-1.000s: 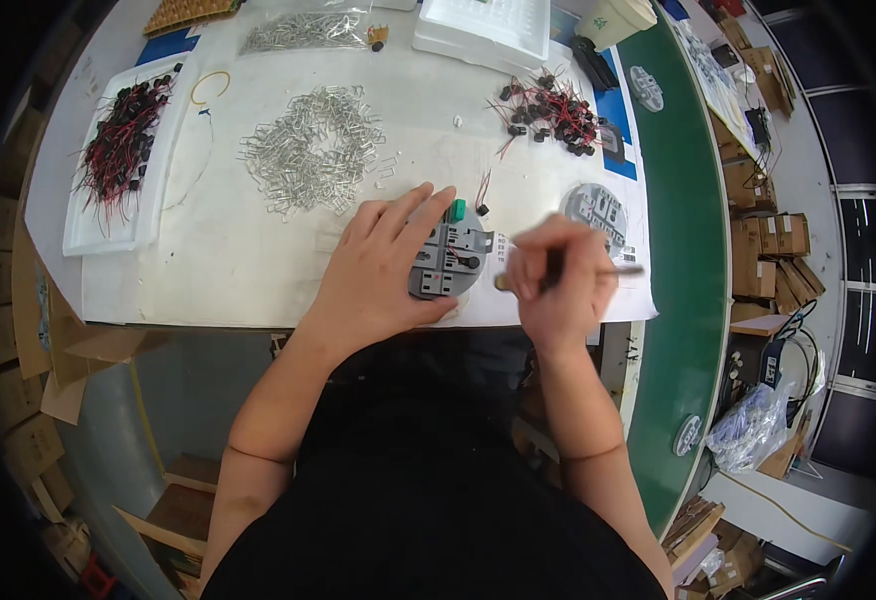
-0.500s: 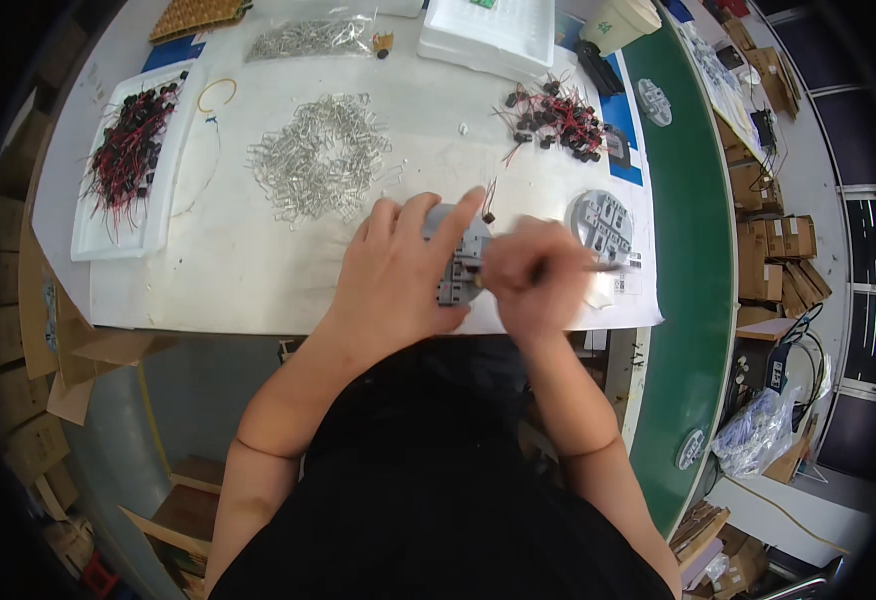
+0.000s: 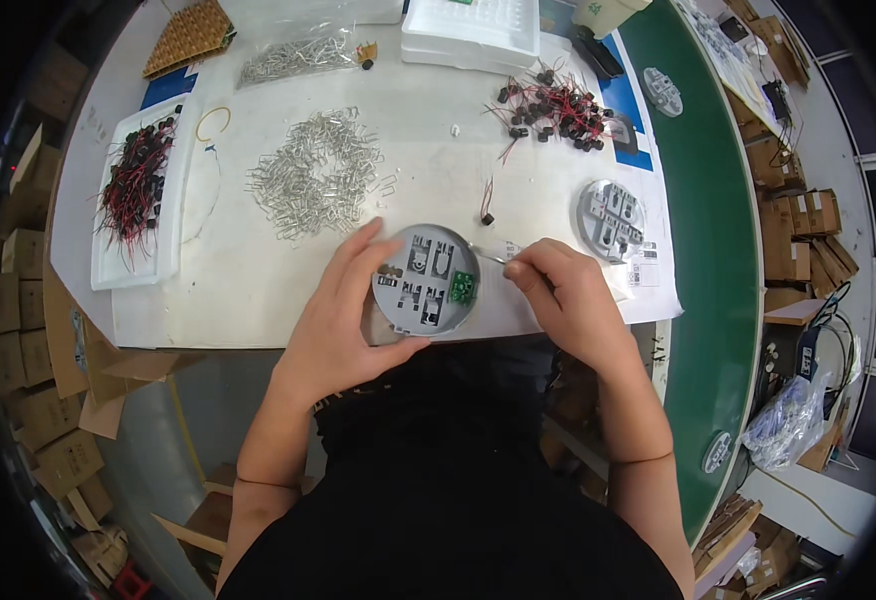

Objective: Manually assemble small electronic or mechanical components onto a circular plastic base using precision tools.

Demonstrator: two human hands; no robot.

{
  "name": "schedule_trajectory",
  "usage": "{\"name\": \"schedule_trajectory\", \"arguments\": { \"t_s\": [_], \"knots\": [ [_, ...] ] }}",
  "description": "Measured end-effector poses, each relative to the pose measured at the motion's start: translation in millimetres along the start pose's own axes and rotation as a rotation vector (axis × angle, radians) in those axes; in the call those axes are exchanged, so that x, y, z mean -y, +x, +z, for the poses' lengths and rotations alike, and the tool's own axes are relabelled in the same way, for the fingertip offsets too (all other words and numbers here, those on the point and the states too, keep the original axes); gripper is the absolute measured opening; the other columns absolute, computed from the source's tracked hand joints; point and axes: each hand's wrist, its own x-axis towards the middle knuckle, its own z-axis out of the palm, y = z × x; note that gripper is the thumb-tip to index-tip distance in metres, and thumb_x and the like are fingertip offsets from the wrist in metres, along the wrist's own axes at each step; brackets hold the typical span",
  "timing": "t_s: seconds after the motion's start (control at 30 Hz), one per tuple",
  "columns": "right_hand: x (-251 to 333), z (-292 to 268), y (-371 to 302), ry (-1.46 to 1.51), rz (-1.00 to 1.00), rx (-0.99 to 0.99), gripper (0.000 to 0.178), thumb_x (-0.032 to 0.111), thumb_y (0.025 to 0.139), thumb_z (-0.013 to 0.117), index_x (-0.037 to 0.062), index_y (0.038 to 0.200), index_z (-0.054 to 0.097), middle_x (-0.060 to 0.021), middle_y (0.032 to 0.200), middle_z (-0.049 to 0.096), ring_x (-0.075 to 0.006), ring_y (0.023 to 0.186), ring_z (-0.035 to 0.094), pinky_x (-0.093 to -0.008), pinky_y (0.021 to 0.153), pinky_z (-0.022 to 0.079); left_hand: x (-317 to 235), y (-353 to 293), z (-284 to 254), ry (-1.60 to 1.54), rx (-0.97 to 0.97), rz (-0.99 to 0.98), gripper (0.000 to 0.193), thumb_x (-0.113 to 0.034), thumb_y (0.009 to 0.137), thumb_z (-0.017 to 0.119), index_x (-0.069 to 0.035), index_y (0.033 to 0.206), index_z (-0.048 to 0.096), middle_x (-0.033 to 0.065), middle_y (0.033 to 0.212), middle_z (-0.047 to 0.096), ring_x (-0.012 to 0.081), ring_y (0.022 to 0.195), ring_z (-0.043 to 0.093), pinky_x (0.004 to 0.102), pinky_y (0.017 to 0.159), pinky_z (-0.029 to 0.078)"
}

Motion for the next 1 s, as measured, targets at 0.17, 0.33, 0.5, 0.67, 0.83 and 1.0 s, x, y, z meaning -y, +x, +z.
{"name": "schedule_trajectory", "arguments": {
  "t_s": [0.17, 0.33, 0.5, 0.67, 0.83, 1.0],
  "knots": [
    [24.0, 5.7, 6.7, -0.245, -0.123, 0.137, 0.020, 0.019, 0.100, 0.071, 0.0029, 0.089, 0.067, -0.0170, 0.082, 0.068, -0.0370, 0.071, 0.066, -0.0437, 0.063, 0.053, -5.0, 18.8, 7.4, 0.042, 0.013, -0.083, 0.107, -0.029, 0.063, 0.100, -0.004, 0.154, 0.052, 0.0175, 0.130, 0.065, 0.0347, 0.126, 0.061, 0.0428, 0.104, 0.053],
    [25.6, 10.5, 12.0, -0.481, -0.112, 0.213, 0.028, 0.028, 0.103, 0.066, 0.0075, 0.085, 0.064, -0.0120, 0.071, 0.068, -0.0366, 0.061, 0.068, -0.0473, 0.054, 0.053, -8.5, 27.3, 17.8, 0.013, 0.086, -0.192, 0.110, -0.032, 0.058, 0.102, -0.003, 0.153, 0.054, 0.0145, 0.112, 0.070, 0.0336, 0.106, 0.064, 0.0427, 0.094, 0.054],
    [23.0, 17.0, 13.8, -0.486, -0.145, 0.180, 0.028, 0.029, 0.103, 0.066, 0.0078, 0.085, 0.063, -0.0119, 0.067, 0.066, -0.0363, 0.059, 0.067, -0.0474, 0.052, 0.052, -3.2, 26.0, 20.9, 0.034, 0.026, -0.106, 0.111, -0.033, 0.058, 0.102, -0.005, 0.153, 0.054, 0.0110, 0.100, 0.070, 0.0311, 0.093, 0.063, 0.0423, 0.088, 0.054],
    [22.8, 17.5, 16.2, -0.494, -0.135, 0.190, 0.027, 0.028, 0.103, 0.066, 0.0079, 0.086, 0.063, -0.0118, 0.068, 0.066, -0.0359, 0.060, 0.067, -0.0475, 0.053, 0.052, -3.2, 26.3, 20.9, 0.046, 0.025, -0.100, 0.110, -0.033, 0.058, 0.102, -0.006, 0.154, 0.054, 0.0110, 0.100, 0.070, 0.0305, 0.095, 0.064, 0.0420, 0.088, 0.055],
    [15.6, 21.0, 16.3, -0.461, -0.170, 0.188, 0.026, 0.028, 0.103, 0.066, 0.0079, 0.087, 0.063, -0.0117, 0.069, 0.066, -0.0358, 0.061, 0.067, -0.0474, 0.053, 0.052, -1.4, 25.1, 21.4, 0.046, 0.016, -0.079, 0.110, -0.033, 0.058, 0.101, -0.006, 0.154, 0.054, 0.0110, 0.100, 0.070, 0.0305, 0.095, 0.064, 0.0421, 0.088, 0.055],
    [13.3, 21.6, 17.5, -0.441, -0.173, 0.202, 0.024, 0.026, 0.102, 0.066, 0.0074, 0.088, 0.063, -0.0122, 0.070, 0.067, -0.0359, 0.062, 0.068, -0.0479, 0.054, 0.052, 1.2, 24.9, 23.1, 0.039, 0.012, -0.067, 0.110, -0.032, 0.058, 0.101, -0.006, 0.154, 0.054, 0.0108, 0.099, 0.069, 0.0306, 0.093, 0.064, 0.0423, 0.087, 0.055]
  ]
}}
